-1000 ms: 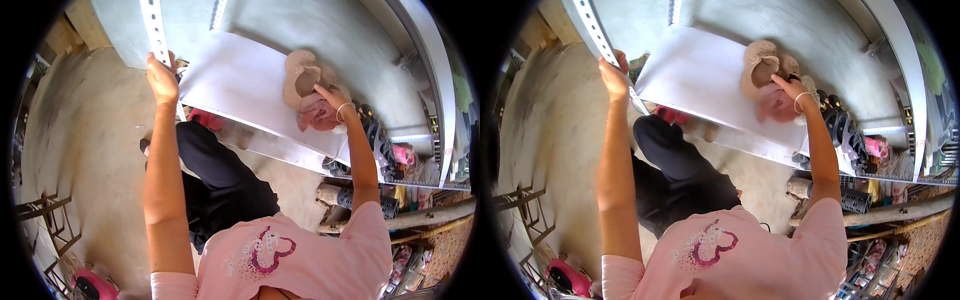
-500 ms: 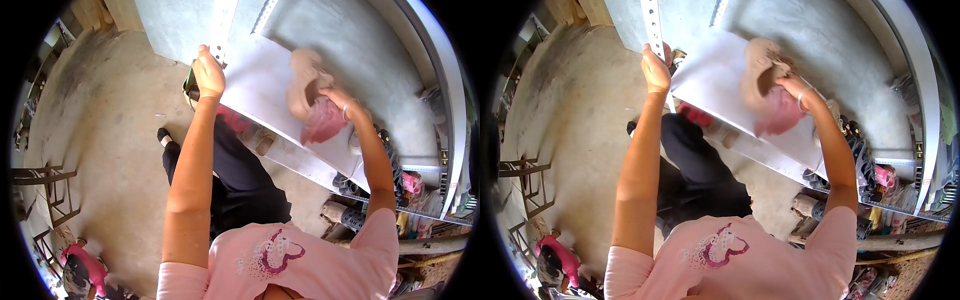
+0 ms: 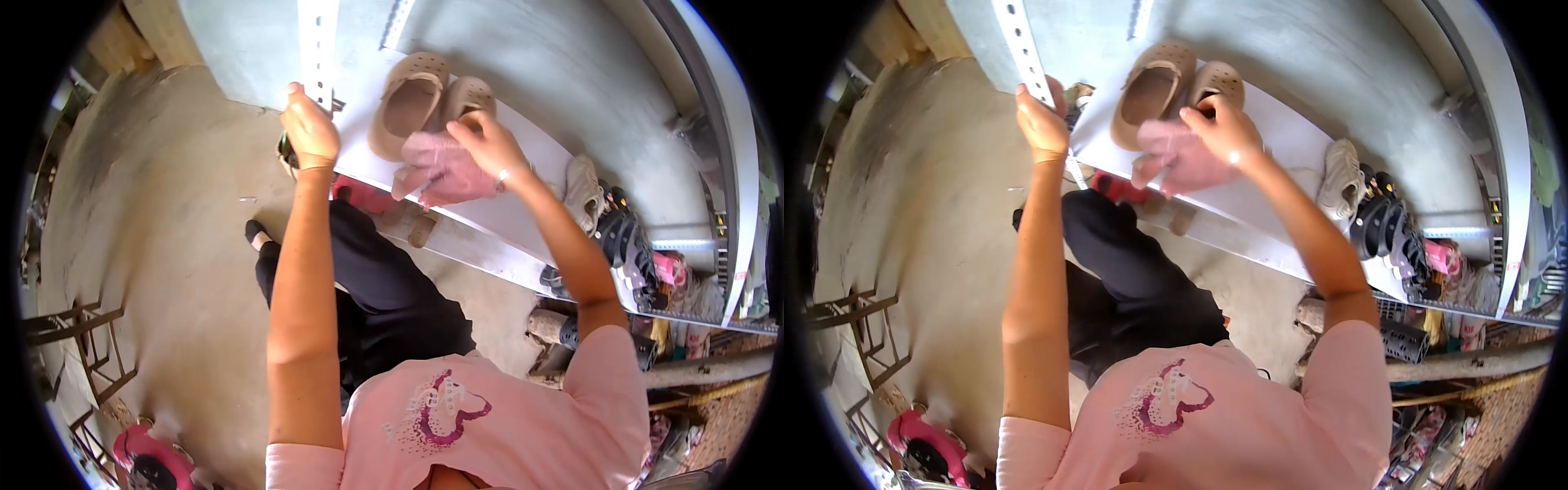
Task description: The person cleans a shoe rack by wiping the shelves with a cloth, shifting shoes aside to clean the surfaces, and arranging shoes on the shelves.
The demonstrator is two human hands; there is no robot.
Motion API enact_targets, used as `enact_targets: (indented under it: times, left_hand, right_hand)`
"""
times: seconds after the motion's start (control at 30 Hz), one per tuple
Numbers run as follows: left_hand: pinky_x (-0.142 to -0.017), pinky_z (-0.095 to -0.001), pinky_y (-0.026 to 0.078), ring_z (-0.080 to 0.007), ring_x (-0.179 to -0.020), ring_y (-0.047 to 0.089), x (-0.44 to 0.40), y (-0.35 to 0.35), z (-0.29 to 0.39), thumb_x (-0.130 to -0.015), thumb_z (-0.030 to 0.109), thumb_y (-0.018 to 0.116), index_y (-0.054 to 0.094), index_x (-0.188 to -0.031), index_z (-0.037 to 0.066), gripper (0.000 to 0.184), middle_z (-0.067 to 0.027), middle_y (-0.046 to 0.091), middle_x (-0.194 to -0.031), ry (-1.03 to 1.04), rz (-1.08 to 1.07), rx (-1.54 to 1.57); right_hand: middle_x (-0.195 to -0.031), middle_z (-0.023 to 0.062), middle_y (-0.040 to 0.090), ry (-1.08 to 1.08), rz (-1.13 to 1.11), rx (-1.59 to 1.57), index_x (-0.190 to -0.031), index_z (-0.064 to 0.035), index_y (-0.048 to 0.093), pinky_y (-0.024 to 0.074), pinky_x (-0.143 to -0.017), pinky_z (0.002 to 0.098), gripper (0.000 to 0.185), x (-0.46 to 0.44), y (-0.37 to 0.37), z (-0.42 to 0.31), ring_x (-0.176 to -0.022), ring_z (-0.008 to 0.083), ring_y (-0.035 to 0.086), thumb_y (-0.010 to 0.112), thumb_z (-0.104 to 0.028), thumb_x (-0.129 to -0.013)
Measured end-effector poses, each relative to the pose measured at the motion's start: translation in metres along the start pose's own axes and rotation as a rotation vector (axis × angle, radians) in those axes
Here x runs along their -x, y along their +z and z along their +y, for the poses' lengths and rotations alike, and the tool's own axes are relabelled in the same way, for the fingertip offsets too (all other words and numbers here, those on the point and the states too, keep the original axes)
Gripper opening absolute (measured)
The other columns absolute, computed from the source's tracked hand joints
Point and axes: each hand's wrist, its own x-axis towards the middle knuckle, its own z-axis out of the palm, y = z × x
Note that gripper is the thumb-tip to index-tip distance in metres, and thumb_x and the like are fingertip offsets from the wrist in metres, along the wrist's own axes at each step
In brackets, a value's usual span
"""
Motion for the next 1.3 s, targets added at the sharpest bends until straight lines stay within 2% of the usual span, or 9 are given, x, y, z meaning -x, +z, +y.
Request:
enact_targets:
  times: [0.1, 0.23, 0.4, 0.5, 0.53, 0.7, 0.97, 1.13, 1.3]
  left_hand:
    - [-0.048, -0.0284, 0.035, -0.0133, -0.049, 0.045, 0.001, -0.001, 0.003, -0.094, 0.039, 0.021, 0.057, -0.068, 0.000, 0.059, -0.0032, 0.050, -0.054, -0.042, -0.026, 0.095]
    - [-0.047, -0.0244, 0.031, -0.0100, -0.050, 0.039, 0.004, -0.002, 0.012, -0.094, 0.037, 0.023, 0.050, -0.073, 0.005, 0.047, 0.0001, 0.044, -0.057, -0.086, -0.078, 0.240]
    - [-0.045, -0.0252, 0.022, -0.0096, -0.048, 0.029, 0.004, -0.002, 0.021, -0.090, 0.035, 0.022, 0.040, -0.063, 0.008, 0.042, 0.0009, 0.034, -0.053, -0.051, -0.129, 0.184]
    - [-0.045, -0.0250, 0.022, -0.0095, -0.049, 0.029, 0.003, 0.000, 0.020, -0.090, 0.034, 0.022, 0.040, -0.064, 0.008, 0.041, 0.0007, 0.033, -0.054, -0.072, -0.102, 0.222]
    - [-0.045, -0.0248, 0.022, -0.0095, -0.049, 0.029, 0.003, -0.001, 0.020, -0.090, 0.034, 0.022, 0.040, -0.064, 0.008, 0.041, 0.0007, 0.033, -0.054, -0.064, -0.105, 0.224]
    - [-0.044, -0.0245, 0.022, -0.0094, -0.048, 0.029, 0.004, -0.001, 0.020, -0.090, 0.034, 0.022, 0.041, -0.065, 0.008, 0.041, 0.0007, 0.033, -0.054, -0.062, -0.097, 0.217]
    - [-0.044, -0.0245, 0.022, -0.0091, -0.047, 0.030, 0.003, -0.001, 0.011, -0.092, 0.036, 0.020, 0.045, -0.067, 0.006, 0.046, 0.0007, 0.036, -0.053, -0.026, -0.071, 0.220]
    - [-0.044, -0.0247, 0.023, -0.0089, -0.048, 0.031, 0.002, -0.001, 0.011, -0.091, 0.036, 0.020, 0.046, -0.067, 0.005, 0.047, 0.0004, 0.038, -0.054, 0.013, -0.083, 0.114]
    - [-0.044, -0.0250, 0.024, -0.0096, -0.047, 0.031, 0.002, 0.000, 0.013, -0.090, 0.034, 0.020, 0.046, -0.065, 0.006, 0.046, 0.0005, 0.038, -0.052, -0.020, -0.084, 0.177]
  right_hand:
    - [-0.080, 0.0029, 0.063, -0.053, 0.072, -0.163, -0.095, -0.0015, 0.061, 0.0458, -0.068, 0.0225, 0.025, 0.071, -0.005, 0.012, -0.074, 0.0065, 0.056, 0.064, -0.025, -0.086]
    - [-0.070, -0.0007, 0.054, 0.087, 0.283, -0.167, -0.079, -0.0001, 0.057, 0.0420, -0.062, 0.0209, 0.018, 0.131, -0.025, 0.040, -0.065, 0.0050, 0.048, 0.065, -0.015, -0.085]
    - [-0.089, 0.0065, 0.056, -0.235, 0.927, -0.047, -0.103, -0.0016, 0.051, 0.0441, -0.072, 0.0263, 0.020, 0.162, -0.039, 0.091, -0.078, 0.0133, 0.052, 0.059, -0.010, -0.087]
    - [-0.106, 0.0148, 0.055, -0.136, 0.392, 0.060, -0.113, -0.0019, 0.054, 0.0422, -0.086, 0.0340, 0.034, 0.161, -0.009, 0.126, -0.097, 0.0265, 0.053, 0.062, -0.016, -0.083]
    - [-0.108, 0.0180, 0.054, -0.333, 0.280, 0.346, -0.117, -0.0045, 0.054, 0.0401, -0.090, 0.0400, 0.039, 0.148, 0.002, 0.131, -0.102, 0.0345, 0.051, 0.062, -0.019, -0.082]
    - [-0.113, 0.0177, 0.053, -0.500, 0.345, 0.418, -0.119, -0.0082, 0.054, 0.0388, -0.093, 0.0450, 0.039, 0.078, 0.006, 0.143, -0.108, 0.0388, 0.047, 0.059, -0.019, -0.082]
    - [-0.134, 0.0168, 0.043, -0.092, 0.350, 0.528, -0.133, -0.0173, 0.043, 0.0265, -0.105, 0.0491, 0.049, -0.064, -0.049, 0.265, -0.123, 0.0378, 0.040, 0.048, -0.036, -0.088]
    - [-0.137, 0.0149, 0.040, 0.104, 0.349, 0.568, -0.134, -0.0196, 0.041, 0.0277, -0.105, 0.0488, 0.053, -0.045, -0.044, 0.257, -0.121, 0.0397, 0.041, 0.047, -0.042, -0.087]
    - [-0.135, 0.0199, 0.041, -0.172, 0.603, 0.798, -0.130, -0.0133, 0.043, 0.0302, -0.104, 0.0470, 0.044, 0.052, -0.013, 0.218, -0.128, 0.0416, 0.033, 0.049, -0.028, -0.089]
